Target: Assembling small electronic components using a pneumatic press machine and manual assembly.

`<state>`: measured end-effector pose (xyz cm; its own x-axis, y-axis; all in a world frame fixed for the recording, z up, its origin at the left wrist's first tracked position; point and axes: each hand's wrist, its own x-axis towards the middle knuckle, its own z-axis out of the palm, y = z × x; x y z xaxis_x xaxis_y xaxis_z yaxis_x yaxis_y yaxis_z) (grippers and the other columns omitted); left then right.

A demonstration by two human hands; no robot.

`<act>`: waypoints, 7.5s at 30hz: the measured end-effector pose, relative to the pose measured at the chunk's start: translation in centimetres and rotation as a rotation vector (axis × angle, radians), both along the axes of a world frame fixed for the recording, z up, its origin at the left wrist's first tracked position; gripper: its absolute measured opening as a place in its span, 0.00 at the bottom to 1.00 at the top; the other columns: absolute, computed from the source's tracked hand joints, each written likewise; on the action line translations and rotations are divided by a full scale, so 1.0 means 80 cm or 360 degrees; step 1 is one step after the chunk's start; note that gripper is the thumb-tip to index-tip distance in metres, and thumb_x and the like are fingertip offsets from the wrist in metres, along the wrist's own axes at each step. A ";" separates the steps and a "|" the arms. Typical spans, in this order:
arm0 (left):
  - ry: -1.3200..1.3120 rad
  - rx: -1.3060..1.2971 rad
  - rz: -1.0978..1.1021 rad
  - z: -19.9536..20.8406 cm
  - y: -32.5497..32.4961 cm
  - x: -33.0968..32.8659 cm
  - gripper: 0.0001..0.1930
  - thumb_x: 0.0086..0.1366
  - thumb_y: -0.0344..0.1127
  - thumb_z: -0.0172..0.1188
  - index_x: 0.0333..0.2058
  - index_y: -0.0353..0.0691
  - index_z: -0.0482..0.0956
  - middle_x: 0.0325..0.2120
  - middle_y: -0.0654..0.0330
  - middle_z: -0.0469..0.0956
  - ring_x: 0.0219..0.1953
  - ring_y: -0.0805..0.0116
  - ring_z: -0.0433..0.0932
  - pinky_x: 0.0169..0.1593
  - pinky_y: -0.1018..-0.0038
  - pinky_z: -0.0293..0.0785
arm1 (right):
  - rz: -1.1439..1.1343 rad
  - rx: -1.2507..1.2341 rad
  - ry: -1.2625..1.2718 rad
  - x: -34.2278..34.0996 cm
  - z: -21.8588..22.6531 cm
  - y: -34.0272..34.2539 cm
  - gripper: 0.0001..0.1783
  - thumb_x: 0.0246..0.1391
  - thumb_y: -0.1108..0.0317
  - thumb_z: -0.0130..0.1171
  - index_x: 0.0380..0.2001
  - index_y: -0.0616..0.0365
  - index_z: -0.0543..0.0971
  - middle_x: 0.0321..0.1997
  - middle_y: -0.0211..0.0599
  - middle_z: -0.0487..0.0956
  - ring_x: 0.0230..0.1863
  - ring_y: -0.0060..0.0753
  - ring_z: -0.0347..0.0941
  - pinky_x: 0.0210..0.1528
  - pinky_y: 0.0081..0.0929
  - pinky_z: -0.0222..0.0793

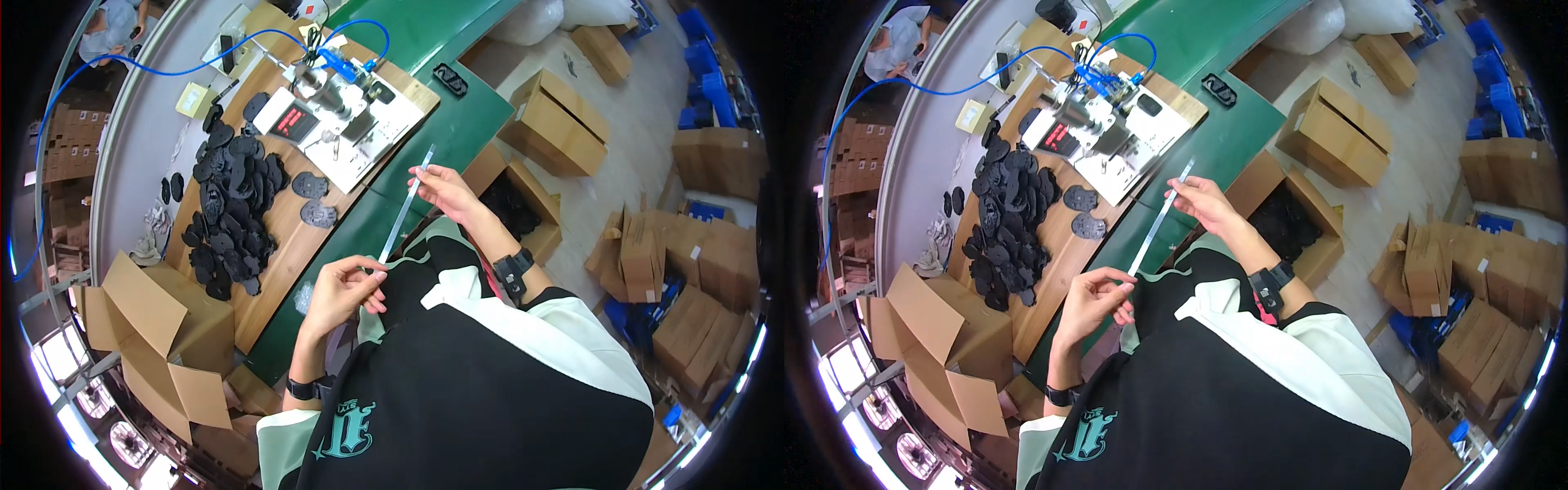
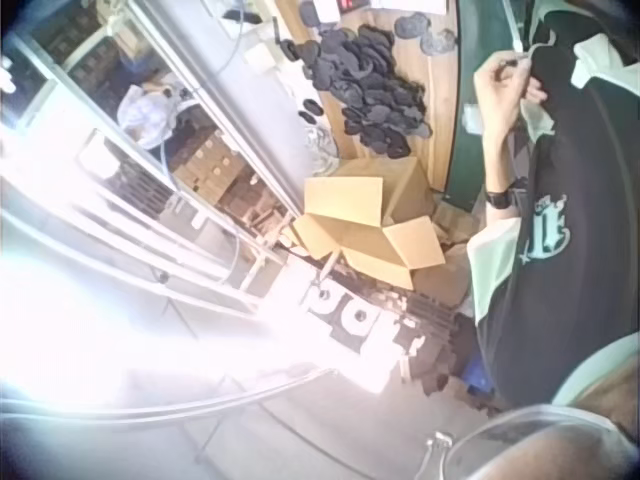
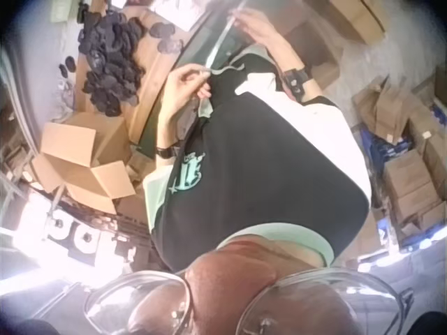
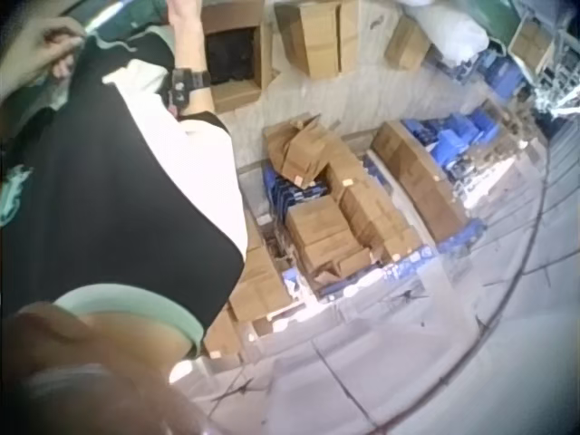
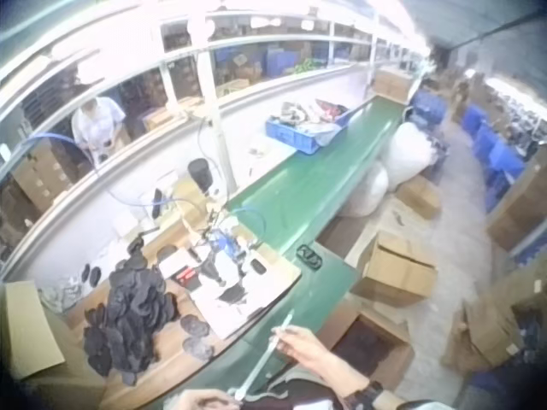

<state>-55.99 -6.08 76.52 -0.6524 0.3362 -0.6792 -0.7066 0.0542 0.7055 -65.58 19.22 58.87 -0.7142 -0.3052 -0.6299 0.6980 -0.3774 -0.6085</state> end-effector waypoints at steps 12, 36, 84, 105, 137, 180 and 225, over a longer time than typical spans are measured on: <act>0.0627 -0.0099 0.0128 0.005 0.148 -0.105 0.16 0.71 0.23 0.57 0.56 0.29 0.77 0.42 0.51 0.87 0.43 0.66 0.87 0.42 0.74 0.84 | 0.0396 0.0092 0.0065 -0.166 -0.029 -0.002 0.13 0.64 0.60 0.61 0.41 0.60 0.81 0.34 0.34 0.84 0.31 0.19 0.76 0.33 0.16 0.71; 0.2165 -0.1166 -0.0125 -0.065 0.149 -0.244 0.20 0.56 0.24 0.71 0.49 0.40 0.85 0.30 0.60 0.84 0.28 0.64 0.84 0.30 0.70 0.79 | 0.0796 0.0377 -0.0179 -0.300 -0.085 -0.008 0.13 0.66 0.64 0.59 0.46 0.62 0.81 0.31 0.29 0.80 0.28 0.17 0.74 0.28 0.14 0.68; 0.1588 -0.0409 0.0140 -0.052 0.167 -0.236 0.12 0.59 0.26 0.71 0.42 0.40 0.88 0.33 0.59 0.87 0.28 0.67 0.84 0.29 0.74 0.77 | 0.0367 0.0194 0.0290 -0.338 -0.014 0.052 0.12 0.68 0.61 0.56 0.47 0.58 0.78 0.32 0.30 0.81 0.30 0.19 0.74 0.32 0.17 0.67; 0.0697 -0.0600 0.0455 -0.270 0.179 -0.302 0.26 0.70 0.31 0.53 0.67 0.37 0.66 0.71 0.37 0.55 0.56 0.58 0.81 0.56 0.67 0.79 | 0.0748 0.0767 0.2011 -0.286 0.118 0.069 0.13 0.54 0.85 0.59 0.42 0.63 0.81 0.46 0.43 0.84 0.47 0.40 0.83 0.49 0.31 0.77; 0.0770 -0.0619 0.0636 -0.328 0.181 -0.313 0.28 0.68 0.26 0.53 0.67 0.38 0.65 0.74 0.40 0.51 0.53 0.58 0.83 0.50 0.69 0.83 | 0.0890 0.0858 0.1940 -0.273 0.077 0.048 0.15 0.52 0.89 0.57 0.43 0.65 0.79 0.51 0.44 0.83 0.52 0.39 0.82 0.52 0.28 0.78; 0.1292 -0.0836 0.0565 0.067 0.036 -0.002 0.12 0.54 0.19 0.69 0.39 0.33 0.88 0.36 0.52 0.85 0.35 0.66 0.85 0.35 0.77 0.78 | 0.0861 -0.0374 -0.0605 -0.128 0.072 0.004 0.10 0.65 0.70 0.61 0.39 0.69 0.79 0.44 0.47 0.83 0.48 0.38 0.83 0.53 0.24 0.83; 0.2055 -0.1137 0.0994 0.141 -0.052 -0.198 0.11 0.71 0.31 0.63 0.44 0.28 0.78 0.35 0.36 0.84 0.37 0.45 0.87 0.33 0.65 0.86 | 0.0418 0.2902 0.1081 -0.125 -0.232 0.088 0.38 0.66 0.61 0.48 0.73 0.66 0.53 0.79 0.57 0.48 0.80 0.56 0.42 0.79 0.56 0.35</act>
